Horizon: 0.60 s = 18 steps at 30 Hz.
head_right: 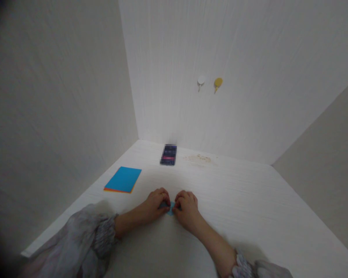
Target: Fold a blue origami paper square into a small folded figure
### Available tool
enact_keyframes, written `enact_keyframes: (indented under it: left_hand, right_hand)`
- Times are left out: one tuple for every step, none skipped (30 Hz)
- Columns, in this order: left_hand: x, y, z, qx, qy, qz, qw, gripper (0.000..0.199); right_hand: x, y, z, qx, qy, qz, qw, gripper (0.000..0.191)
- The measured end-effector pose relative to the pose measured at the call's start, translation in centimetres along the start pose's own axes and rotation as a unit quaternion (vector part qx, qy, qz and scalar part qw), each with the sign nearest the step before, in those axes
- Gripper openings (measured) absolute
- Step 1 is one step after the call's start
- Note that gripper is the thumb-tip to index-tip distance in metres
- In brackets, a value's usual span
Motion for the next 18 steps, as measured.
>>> enact_keyframes:
  left_hand:
    - [-0.01,0.02,0.01,0.001,-0.001,-0.001,1.000,0.011]
    - [-0.02,0.05,0.04,0.003,-0.002,0.000,1.000,0.011]
    - [-0.03,0.07,0.07,0.004,-0.002,0.000,1.000,0.011]
    - [-0.03,0.09,0.10,0.003,-0.002,0.000,1.000,0.011]
    - [-0.02,0.11,0.14,0.003,-0.001,-0.002,1.000,0.010]
    - [-0.01,0.12,0.17,0.001,-0.001,-0.004,1.000,0.010]
    - [0.01,0.13,0.19,-0.003,0.000,-0.006,1.000,0.010]
    - [0.03,0.14,0.21,-0.008,0.001,-0.008,1.000,0.010]
    - [0.05,0.14,0.23,-0.012,0.001,-0.011,1.000,0.010]
    - [0.08,0.15,0.26,-0.016,0.000,-0.015,1.000,0.010]
    - [0.11,0.16,0.28,-0.018,-0.001,-0.018,1.000,0.010]
    - [0.14,0.17,0.32,-0.019,-0.002,-0.020,1.000,0.010]
    - [0.17,0.19,0.36,-0.018,-0.004,-0.022,1.000,0.010]
    - [0.19,0.23,0.40,-0.017,-0.006,-0.022,1.000,0.010]
    - [0.20,0.27,0.44,-0.017,-0.009,-0.022,1.000,0.010]
    - [0.22,0.32,0.48,-0.017,-0.012,-0.021,1.000,0.009]
    - [0.23,0.37,0.51,-0.017,-0.016,-0.020,1.000,0.009]
    - [0.24,0.41,0.54,-0.018,-0.020,-0.020,0.999,0.009]
  right_hand:
    - [0.00,0.02,-0.02,0.000,0.000,-0.004,1.000,0.006]
    - [-0.02,0.05,-0.05,-0.001,0.000,-0.008,1.000,0.006]
    - [-0.06,0.08,-0.11,-0.002,0.001,-0.009,1.000,0.005]
    - [-0.11,0.13,-0.18,-0.004,0.002,-0.010,1.000,0.005]
    - [-0.15,0.19,-0.26,-0.006,0.003,-0.011,1.000,0.006]
    - [-0.19,0.24,-0.34,-0.007,0.004,-0.012,1.000,0.006]
    - [-0.22,0.30,-0.42,-0.007,0.005,-0.014,1.000,0.006]
    - [-0.23,0.34,-0.50,-0.008,0.006,-0.017,1.000,0.006]
    - [-0.22,0.37,-0.57,-0.009,0.007,-0.020,1.000,0.007]
    - [-0.21,0.39,-0.62,-0.008,0.008,-0.022,1.000,0.008]
    - [-0.20,0.39,-0.66,-0.008,0.009,-0.022,1.000,0.008]
    - [-0.17,0.39,-0.67,-0.009,0.010,-0.023,1.000,0.009]
    - [-0.13,0.38,-0.67,-0.011,0.011,-0.023,1.000,0.009]
    - [-0.09,0.39,-0.66,-0.015,0.011,-0.024,1.000,0.010]
    - [-0.04,0.41,-0.66,-0.021,0.011,-0.024,0.999,0.010]
    - [0.00,0.46,-0.67,-0.028,0.011,-0.024,0.999,0.010]
    - [0.03,0.54,-0.68,-0.035,0.012,-0.022,0.999,0.011]
    - [0.05,0.64,-0.70,-0.040,0.013,-0.018,0.999,0.012]
Point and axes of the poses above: each hand's wrist, its own y-axis towards the middle knuckle, its own x-axis out of the back of the hand, z = x × y, the point moved 3 cm from there along y, towards the middle knuckle, and after that the axes turned 14 degrees about -x, right-handed, at the moved point
